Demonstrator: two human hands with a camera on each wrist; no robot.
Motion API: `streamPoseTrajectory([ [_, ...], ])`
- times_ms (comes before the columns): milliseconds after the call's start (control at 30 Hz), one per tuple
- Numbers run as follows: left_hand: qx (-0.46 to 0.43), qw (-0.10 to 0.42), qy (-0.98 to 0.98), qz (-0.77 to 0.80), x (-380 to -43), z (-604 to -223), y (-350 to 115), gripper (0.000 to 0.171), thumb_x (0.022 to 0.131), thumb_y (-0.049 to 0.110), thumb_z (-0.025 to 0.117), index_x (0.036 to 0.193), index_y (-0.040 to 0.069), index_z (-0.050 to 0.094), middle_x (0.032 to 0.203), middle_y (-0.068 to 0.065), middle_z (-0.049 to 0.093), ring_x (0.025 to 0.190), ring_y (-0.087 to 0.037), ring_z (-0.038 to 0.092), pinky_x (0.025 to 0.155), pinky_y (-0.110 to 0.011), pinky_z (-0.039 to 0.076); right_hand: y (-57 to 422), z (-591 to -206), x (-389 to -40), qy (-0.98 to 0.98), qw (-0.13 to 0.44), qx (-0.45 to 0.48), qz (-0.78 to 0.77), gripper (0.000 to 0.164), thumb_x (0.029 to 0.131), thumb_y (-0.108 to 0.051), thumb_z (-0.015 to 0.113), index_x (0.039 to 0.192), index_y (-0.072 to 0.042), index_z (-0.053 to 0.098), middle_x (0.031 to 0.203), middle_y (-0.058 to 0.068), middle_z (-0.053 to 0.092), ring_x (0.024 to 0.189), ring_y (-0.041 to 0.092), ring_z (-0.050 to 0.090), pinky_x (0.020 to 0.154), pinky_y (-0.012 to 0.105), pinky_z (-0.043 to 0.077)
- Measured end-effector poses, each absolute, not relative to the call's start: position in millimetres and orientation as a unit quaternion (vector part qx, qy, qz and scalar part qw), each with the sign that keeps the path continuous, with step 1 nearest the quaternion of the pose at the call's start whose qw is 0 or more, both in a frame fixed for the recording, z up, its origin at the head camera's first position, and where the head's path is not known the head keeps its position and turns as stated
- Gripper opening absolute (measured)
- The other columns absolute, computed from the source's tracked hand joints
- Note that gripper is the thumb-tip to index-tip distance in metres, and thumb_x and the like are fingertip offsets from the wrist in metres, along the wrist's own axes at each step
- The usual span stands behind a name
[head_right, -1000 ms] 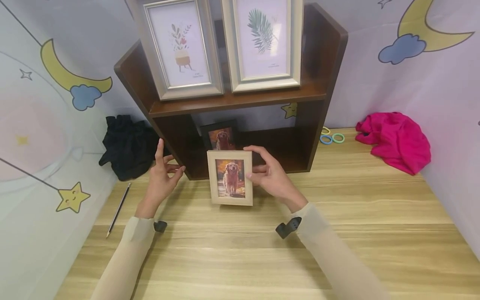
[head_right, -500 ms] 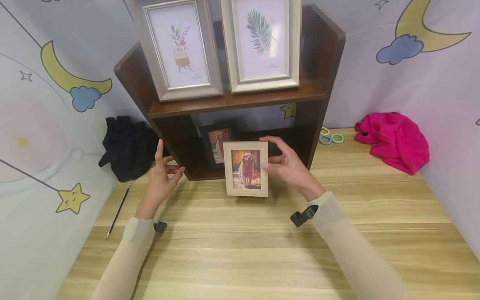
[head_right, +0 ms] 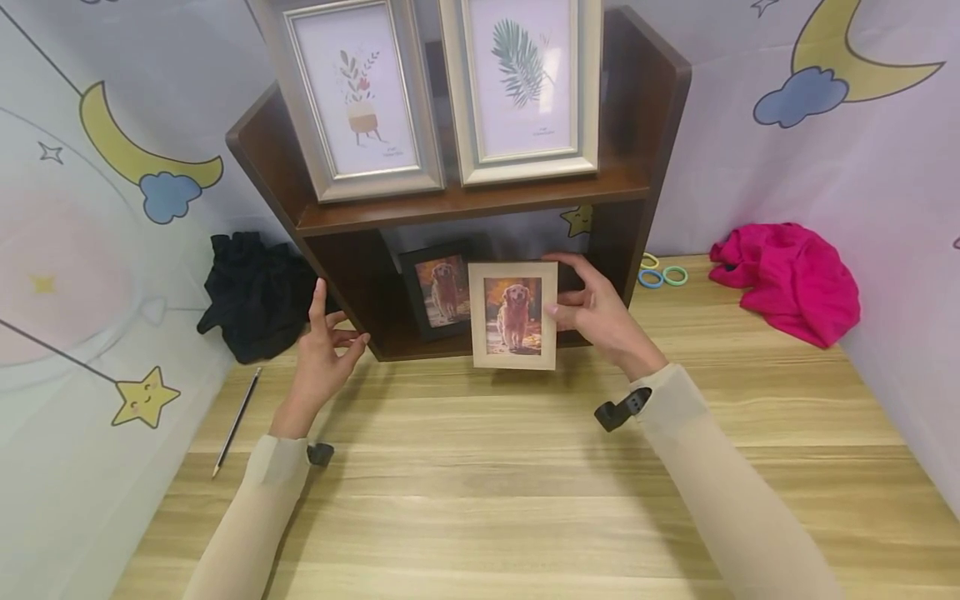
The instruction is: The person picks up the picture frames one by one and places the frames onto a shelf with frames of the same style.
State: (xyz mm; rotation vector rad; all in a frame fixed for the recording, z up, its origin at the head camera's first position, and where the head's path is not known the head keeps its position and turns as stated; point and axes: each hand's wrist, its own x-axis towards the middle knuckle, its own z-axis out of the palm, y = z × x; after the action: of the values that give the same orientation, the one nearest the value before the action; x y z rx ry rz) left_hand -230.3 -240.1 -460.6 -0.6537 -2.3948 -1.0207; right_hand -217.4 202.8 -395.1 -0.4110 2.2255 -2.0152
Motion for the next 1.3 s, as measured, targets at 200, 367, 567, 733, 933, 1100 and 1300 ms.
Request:
streamPoseTrajectory([
  [200, -0.236, 0.227, -0.87, -0.369, -229.9, -461.0, -240.4, 0.117, 0.095, -0.009, 0.075, 0.173, 0.034, -0.002, 0.11, -0.04, 0.067, 0.1, -0.047, 0.08, 0.084, -0.056, 0.068, 206.9, -392.2, -223.6, 0.745, 0.044, -0.134, -0.652, 0.07, 0.104, 0.004, 0.061, 0.163, -0.028, 0.042, 0.115, -0.001, 0.077, 0.093, 0.013, 0.079, 0.081, 0.031, 0.069],
  [367, -0.233, 0.224, -0.872, -0.367, -230.2, -460.9, -240.0, 0.117, 0.095, -0.009, 0.074, 0.173, 0.033, -0.003, 0.11, -0.039, 0.068, 0.101, -0.046, 0.079, 0.084, -0.055, 0.068, 209.6, -386.9, -229.4, 0.758, 0.033, -0.127, -0.638, 0.07, 0.106, 0.004, 0.057, 0.164, -0.032, 0.04, 0.123, 0.01, 0.076, 0.095, 0.011, 0.079, 0.082, 0.029, 0.068],
  [567, -0.233, 0.225, -0.872, -0.368, -228.9, -459.6, -238.8, 0.117, 0.095, -0.009, 0.075, 0.173, 0.033, -0.001, 0.12, -0.039, 0.065, 0.099, -0.046, 0.08, 0.082, -0.054, 0.069, 211.1, -379.7, -235.0, 0.793, 0.021, -0.105, -0.6, 0.073, 0.107, 0.002, 0.056, 0.166, -0.036, 0.037, 0.142, 0.031, 0.064, 0.095, 0.004, 0.076, 0.083, 0.025, 0.066],
  [733, -0.234, 0.226, -0.87, -0.371, -229.1, -460.3, -238.8, 0.118, 0.094, -0.01, 0.075, 0.173, 0.034, -0.001, 0.119, -0.039, 0.065, 0.1, -0.046, 0.08, 0.082, -0.054, 0.069, 209.5, -377.8, -240.0, 0.805, 0.022, -0.074, -0.588, 0.075, 0.106, 0.002, 0.057, 0.166, -0.039, 0.035, 0.147, 0.027, 0.063, 0.098, 0.003, 0.074, 0.086, 0.028, 0.065],
  [933, -0.235, 0.226, -0.869, -0.373, -229.9, -460.8, -239.6, 0.118, 0.094, -0.011, 0.075, 0.173, 0.035, -0.001, 0.117, -0.039, 0.066, 0.1, -0.046, 0.079, 0.082, -0.054, 0.069, 205.0, -379.4, -248.0, 0.797, 0.014, -0.052, -0.601, 0.078, 0.105, 0.005, 0.055, 0.166, -0.038, 0.035, 0.148, 0.025, 0.063, 0.102, 0.006, 0.074, 0.089, 0.031, 0.066],
  [1100, -0.236, 0.224, -0.869, -0.373, -230.0, -461.0, -239.9, 0.118, 0.094, -0.011, 0.074, 0.173, 0.035, -0.001, 0.117, -0.039, 0.066, 0.101, -0.046, 0.079, 0.082, -0.053, 0.069, 202.5, -381.4, -256.9, 0.793, 0.007, -0.036, -0.608, 0.078, 0.104, 0.008, 0.052, 0.166, -0.036, 0.034, 0.145, 0.025, 0.063, 0.105, 0.013, 0.072, 0.084, 0.028, 0.065],
  [1300, -0.237, 0.223, -0.869, -0.374, -229.7, -460.6, -239.8, 0.118, 0.094, -0.011, 0.074, 0.173, 0.035, -0.001, 0.118, -0.039, 0.066, 0.1, -0.046, 0.079, 0.082, -0.054, 0.069, 202.6, -387.6, -267.4, 0.794, -0.003, -0.035, -0.606, 0.079, 0.102, 0.011, 0.048, 0.163, -0.038, 0.038, 0.135, 0.023, 0.062, 0.093, 0.015, 0.065, 0.078, 0.028, 0.06],
])
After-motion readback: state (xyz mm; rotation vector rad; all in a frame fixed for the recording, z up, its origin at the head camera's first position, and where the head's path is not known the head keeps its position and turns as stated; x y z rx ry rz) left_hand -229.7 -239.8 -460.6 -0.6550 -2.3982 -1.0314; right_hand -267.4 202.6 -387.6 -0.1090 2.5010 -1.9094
